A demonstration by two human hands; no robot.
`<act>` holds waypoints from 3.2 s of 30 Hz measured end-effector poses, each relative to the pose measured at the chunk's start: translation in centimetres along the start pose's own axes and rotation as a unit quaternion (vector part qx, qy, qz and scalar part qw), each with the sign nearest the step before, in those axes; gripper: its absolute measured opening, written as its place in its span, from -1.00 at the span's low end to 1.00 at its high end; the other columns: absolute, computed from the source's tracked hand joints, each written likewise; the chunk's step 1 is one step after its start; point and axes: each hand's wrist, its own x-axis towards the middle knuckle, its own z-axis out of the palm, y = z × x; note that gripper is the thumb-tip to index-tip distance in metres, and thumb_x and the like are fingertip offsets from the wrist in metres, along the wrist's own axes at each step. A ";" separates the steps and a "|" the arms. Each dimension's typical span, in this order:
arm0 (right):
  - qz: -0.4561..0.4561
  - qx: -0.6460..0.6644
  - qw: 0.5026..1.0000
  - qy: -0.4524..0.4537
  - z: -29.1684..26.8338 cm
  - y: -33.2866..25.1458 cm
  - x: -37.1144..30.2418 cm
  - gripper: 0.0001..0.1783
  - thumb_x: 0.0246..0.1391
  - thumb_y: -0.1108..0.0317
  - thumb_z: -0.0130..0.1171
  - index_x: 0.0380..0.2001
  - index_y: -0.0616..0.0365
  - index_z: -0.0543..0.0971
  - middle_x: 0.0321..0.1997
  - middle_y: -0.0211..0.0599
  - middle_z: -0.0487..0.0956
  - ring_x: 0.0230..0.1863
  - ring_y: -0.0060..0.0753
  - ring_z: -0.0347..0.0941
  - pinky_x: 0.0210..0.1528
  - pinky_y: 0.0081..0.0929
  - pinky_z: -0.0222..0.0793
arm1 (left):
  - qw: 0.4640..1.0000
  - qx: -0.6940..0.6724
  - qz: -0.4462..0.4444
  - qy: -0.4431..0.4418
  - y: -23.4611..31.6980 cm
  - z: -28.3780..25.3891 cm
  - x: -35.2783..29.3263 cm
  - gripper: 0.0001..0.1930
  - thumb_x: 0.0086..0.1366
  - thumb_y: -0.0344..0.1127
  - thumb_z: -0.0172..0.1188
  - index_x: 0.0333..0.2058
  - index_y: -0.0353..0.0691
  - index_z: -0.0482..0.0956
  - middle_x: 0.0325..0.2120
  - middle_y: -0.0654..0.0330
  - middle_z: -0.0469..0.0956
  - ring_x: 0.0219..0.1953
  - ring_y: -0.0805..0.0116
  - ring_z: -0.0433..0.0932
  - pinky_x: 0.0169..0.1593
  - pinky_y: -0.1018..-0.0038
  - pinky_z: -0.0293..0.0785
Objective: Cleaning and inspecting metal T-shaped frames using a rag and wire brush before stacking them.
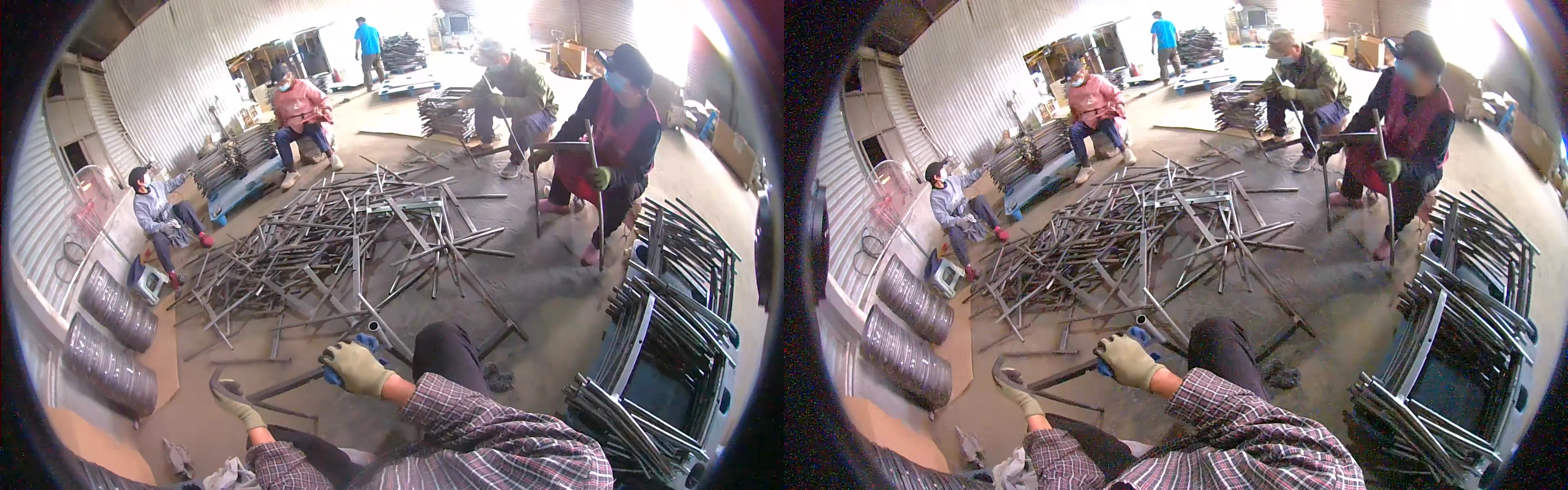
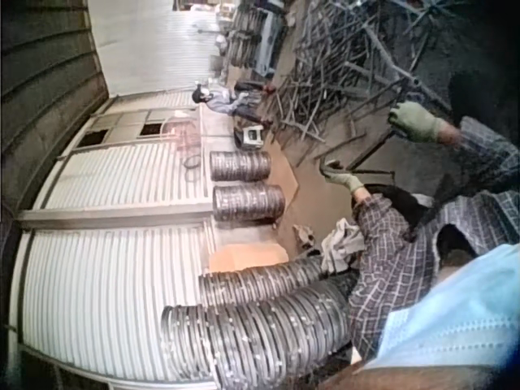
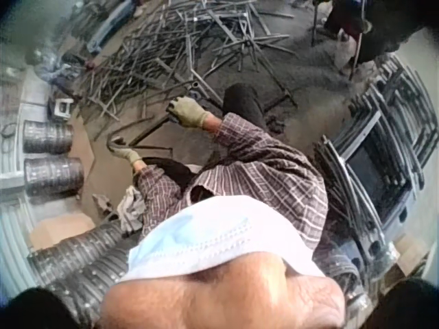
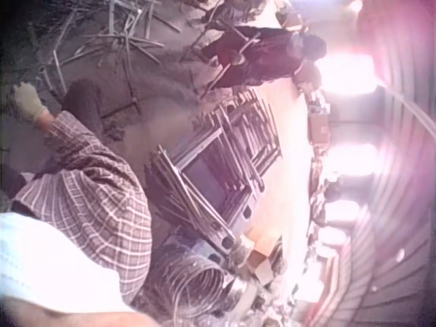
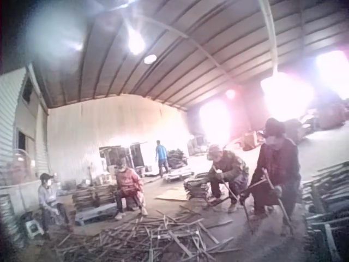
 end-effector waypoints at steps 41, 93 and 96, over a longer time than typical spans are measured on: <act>-0.025 -0.013 0.977 -0.213 5.0 -7.2 8.4 -0.43 0.00 0.20 0.20 0.14 0.02 0.45 -0.06 -0.11 0.59 -0.06 -0.03 0.54 -0.07 -0.17 0.48 | 0.986 -0.104 -0.033 -0.123 2.5 -1.7 -1.3 -0.62 0.48 -0.18 -0.11 -0.16 -0.35 0.62 -0.39 0.18 0.65 -0.40 0.42 0.63 -0.24 0.45 0.54; 0.173 0.773 0.611 -0.003 10.9 -0.4 2.0 -0.48 0.28 0.08 -0.14 -0.06 0.37 0.53 -0.09 -0.06 0.59 -0.06 -0.10 0.49 0.17 -0.18 0.33 | 0.984 -0.035 -0.092 -0.146 3.3 -0.5 -0.2 -0.55 0.45 -0.07 -0.02 -0.44 -0.31 0.63 -0.66 0.30 0.53 -0.66 0.56 0.44 -0.57 0.62 0.26; 0.333 0.845 0.414 0.065 9.3 1.1 0.5 -0.54 0.27 0.04 -0.05 -0.04 0.19 0.56 -0.04 -0.04 0.61 -0.02 -0.03 0.52 0.14 -0.16 0.38 | 0.990 -0.064 -0.067 -0.106 2.5 -0.7 -0.1 -0.56 0.45 -0.10 -0.03 -0.47 -0.31 0.61 -0.66 0.28 0.53 -0.66 0.54 0.44 -0.57 0.60 0.26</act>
